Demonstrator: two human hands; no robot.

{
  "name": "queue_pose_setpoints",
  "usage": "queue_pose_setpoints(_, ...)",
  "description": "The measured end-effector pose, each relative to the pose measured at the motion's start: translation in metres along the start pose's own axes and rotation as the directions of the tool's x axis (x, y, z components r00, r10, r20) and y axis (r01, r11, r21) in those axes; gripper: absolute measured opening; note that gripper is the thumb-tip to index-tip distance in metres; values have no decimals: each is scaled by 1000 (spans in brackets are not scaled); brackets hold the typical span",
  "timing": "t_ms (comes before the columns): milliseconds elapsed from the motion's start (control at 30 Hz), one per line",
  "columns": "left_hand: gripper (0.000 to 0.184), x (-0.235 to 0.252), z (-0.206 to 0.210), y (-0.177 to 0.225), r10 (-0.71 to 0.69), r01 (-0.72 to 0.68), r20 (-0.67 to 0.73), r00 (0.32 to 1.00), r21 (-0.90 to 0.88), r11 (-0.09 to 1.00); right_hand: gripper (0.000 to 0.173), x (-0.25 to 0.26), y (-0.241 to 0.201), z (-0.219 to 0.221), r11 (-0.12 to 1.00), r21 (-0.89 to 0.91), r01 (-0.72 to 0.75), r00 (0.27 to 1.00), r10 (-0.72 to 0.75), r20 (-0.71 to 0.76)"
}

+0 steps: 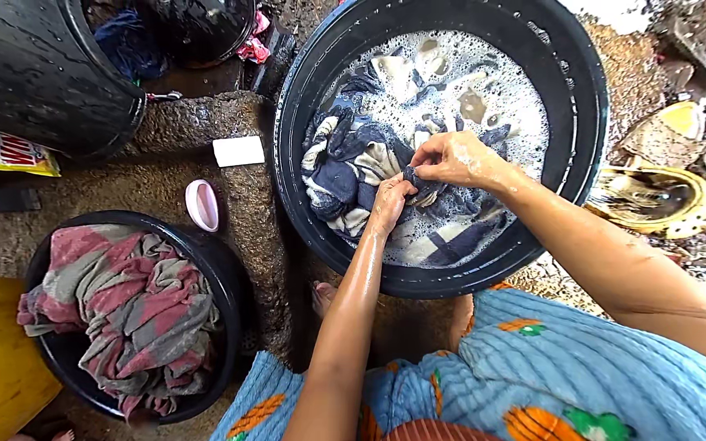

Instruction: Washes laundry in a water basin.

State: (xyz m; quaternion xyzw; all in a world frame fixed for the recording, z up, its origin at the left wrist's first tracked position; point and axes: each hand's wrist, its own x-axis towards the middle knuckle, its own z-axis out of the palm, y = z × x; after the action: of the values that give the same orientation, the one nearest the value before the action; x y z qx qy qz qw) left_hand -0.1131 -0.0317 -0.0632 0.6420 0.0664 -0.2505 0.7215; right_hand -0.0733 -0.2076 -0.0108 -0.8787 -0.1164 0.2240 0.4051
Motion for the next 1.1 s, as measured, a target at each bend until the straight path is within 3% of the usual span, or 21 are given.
queue_pose_setpoints(200,24,0,0,2,-13,13,-16,1000,-20,1000,14,-2,5,3,994,111,-3,993,16,-113)
queue_pose_setpoints(533,22,1,-1,-3,0,-1,20,1000,37,999,16,7,-7,-7,985,-132,-112,990,122,73)
queue_pose_setpoints(833,25,1,-1,-2,-8,7,13,1000,14,1000,20,-4,10,-20,999,-8,-42,982,40,-183)
queue_pose_setpoints(967,25,2,0,-1,-10,9,5,1000,10,1000,23,-5,24,-19,988,-146,45,959,-84,-271)
queue_pose_setpoints(1100,23,2,-1,-1,-13,13,-4,1000,-13,1000,27,-7,29,-27,966,-258,-12,941,-76,-329)
